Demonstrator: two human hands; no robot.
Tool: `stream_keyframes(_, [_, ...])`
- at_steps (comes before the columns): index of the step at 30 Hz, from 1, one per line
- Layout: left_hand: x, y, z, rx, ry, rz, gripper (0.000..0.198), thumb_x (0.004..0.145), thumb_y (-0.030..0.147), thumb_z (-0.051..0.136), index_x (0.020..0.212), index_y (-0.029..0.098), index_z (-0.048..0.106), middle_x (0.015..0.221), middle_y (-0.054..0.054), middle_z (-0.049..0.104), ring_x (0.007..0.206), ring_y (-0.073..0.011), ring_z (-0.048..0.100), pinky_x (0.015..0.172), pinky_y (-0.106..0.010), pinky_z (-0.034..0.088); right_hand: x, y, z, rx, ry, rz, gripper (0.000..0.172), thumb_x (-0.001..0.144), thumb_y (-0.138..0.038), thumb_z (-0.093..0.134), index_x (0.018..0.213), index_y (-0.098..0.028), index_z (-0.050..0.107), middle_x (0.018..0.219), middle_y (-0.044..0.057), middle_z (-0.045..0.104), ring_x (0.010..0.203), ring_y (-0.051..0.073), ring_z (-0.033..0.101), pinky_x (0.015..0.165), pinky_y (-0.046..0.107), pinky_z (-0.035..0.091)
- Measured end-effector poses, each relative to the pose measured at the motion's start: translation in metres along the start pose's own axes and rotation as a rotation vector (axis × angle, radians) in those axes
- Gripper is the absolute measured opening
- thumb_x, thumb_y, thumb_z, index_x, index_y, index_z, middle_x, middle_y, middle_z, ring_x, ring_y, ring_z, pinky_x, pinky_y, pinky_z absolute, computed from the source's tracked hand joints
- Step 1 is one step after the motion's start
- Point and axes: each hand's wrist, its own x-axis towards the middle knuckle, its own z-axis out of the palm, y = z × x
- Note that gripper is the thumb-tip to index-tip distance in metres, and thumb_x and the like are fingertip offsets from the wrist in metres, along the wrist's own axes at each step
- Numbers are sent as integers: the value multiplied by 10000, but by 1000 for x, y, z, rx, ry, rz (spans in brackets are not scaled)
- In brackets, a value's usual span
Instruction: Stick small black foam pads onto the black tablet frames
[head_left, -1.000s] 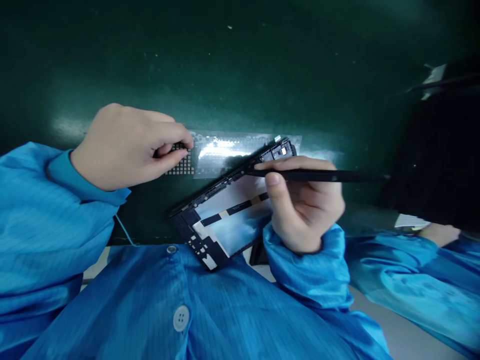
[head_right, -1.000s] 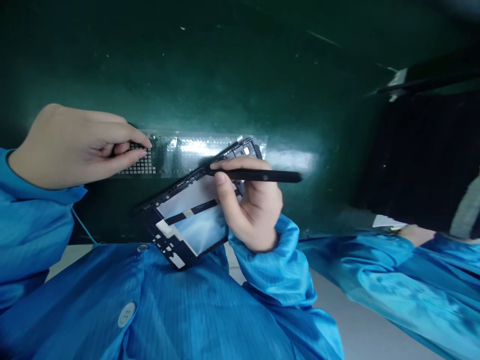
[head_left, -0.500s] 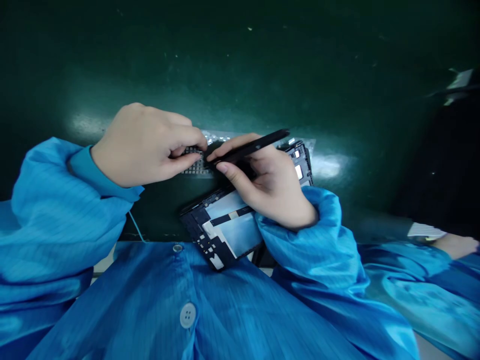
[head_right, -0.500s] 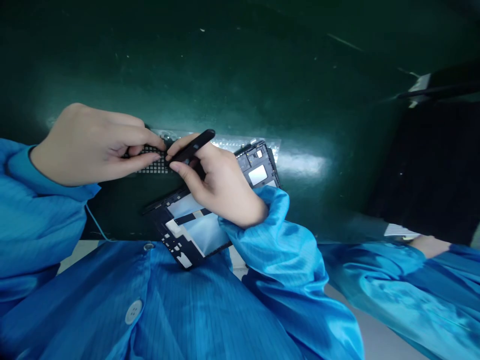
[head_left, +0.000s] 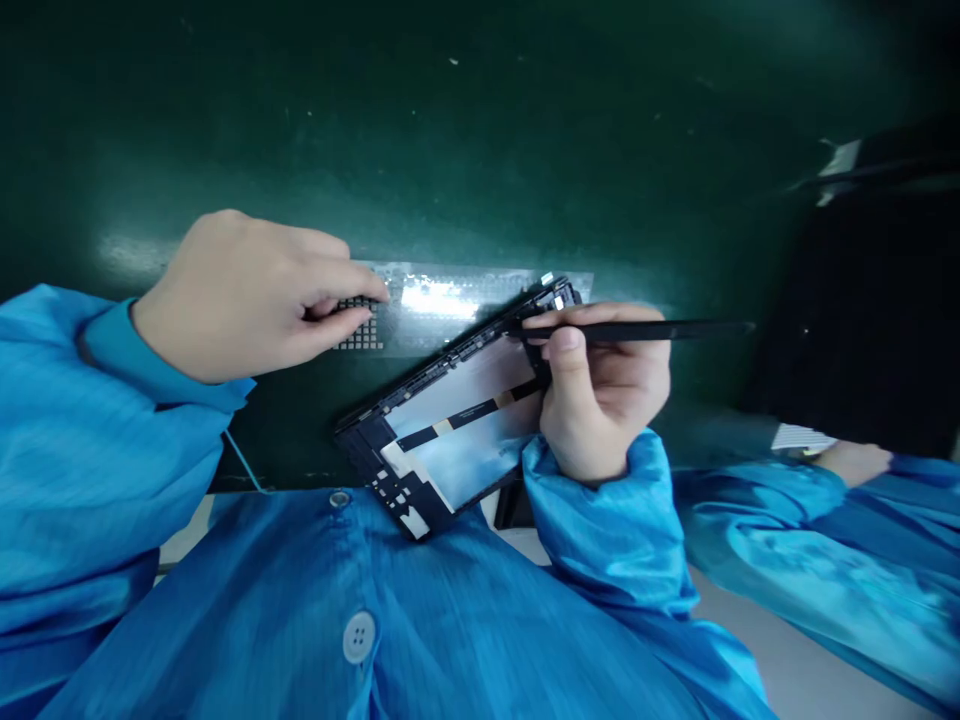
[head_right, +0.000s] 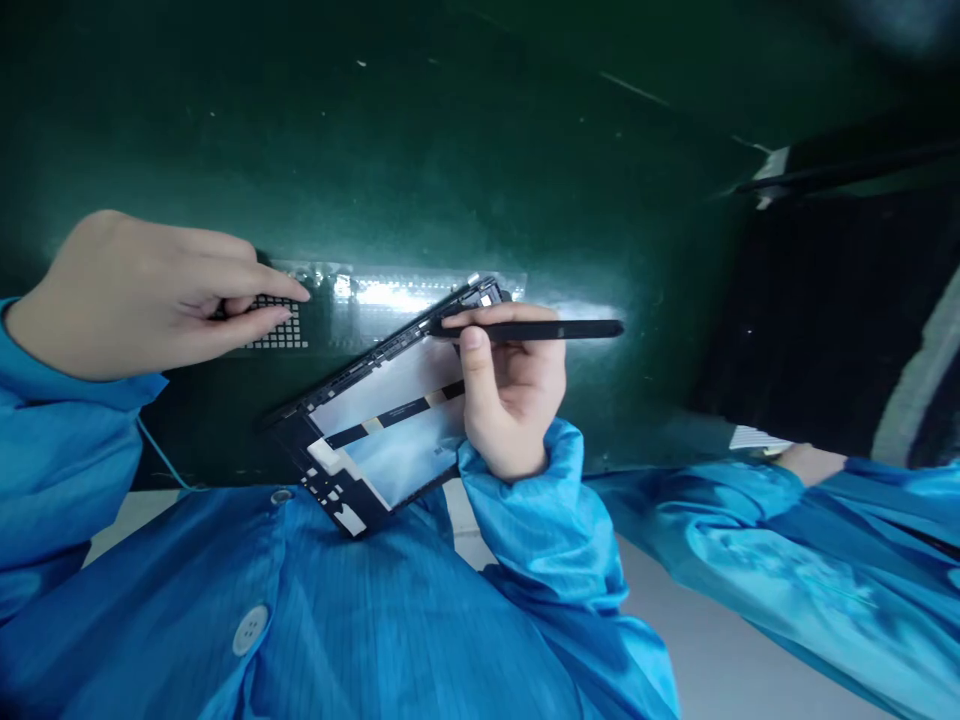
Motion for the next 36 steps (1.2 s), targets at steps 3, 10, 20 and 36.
stream_keyframes(3, [0,0,-2,1,0,-12,530,1165,527,420,1355,327,872,951,-20,836,759,-196,632,650,-374,272,-2,0,2,-40,-74,-13,110,1112,-365,774,1182,-302,717,1058,40,832,981,247,870,898,456,739])
stream_keyframes(10, [0,1,-3,-13,3,-25,533,1150,569,430,1332,332,870,908,-7,815,698,-179,577,652,-374,271,-3,-4,-4,-92,-116,-17,108,1114,-303,755,1220,-293,737,1095,46,849,1017,250,864,931,469,725])
stream_keyframes(20, [0,3,-3,0,8,3,464,1159,472,468,1296,302,876,841,-14,764,795,-195,636,670,-367,291,36,-44,26,-21,-606,-19,110,1123,-294,757,1226,-272,789,1233,54,880,1148,249,860,1040,444,725])
stream_keyframes(36, [1,-2,-2,-83,30,-39,342,1097,452,637,1281,301,883,813,19,703,741,-165,574,692,-314,325,39,-32,36,190,-649,177,232,1113,-500,763,1174,-276,764,1147,43,871,1093,262,856,1029,453,729])
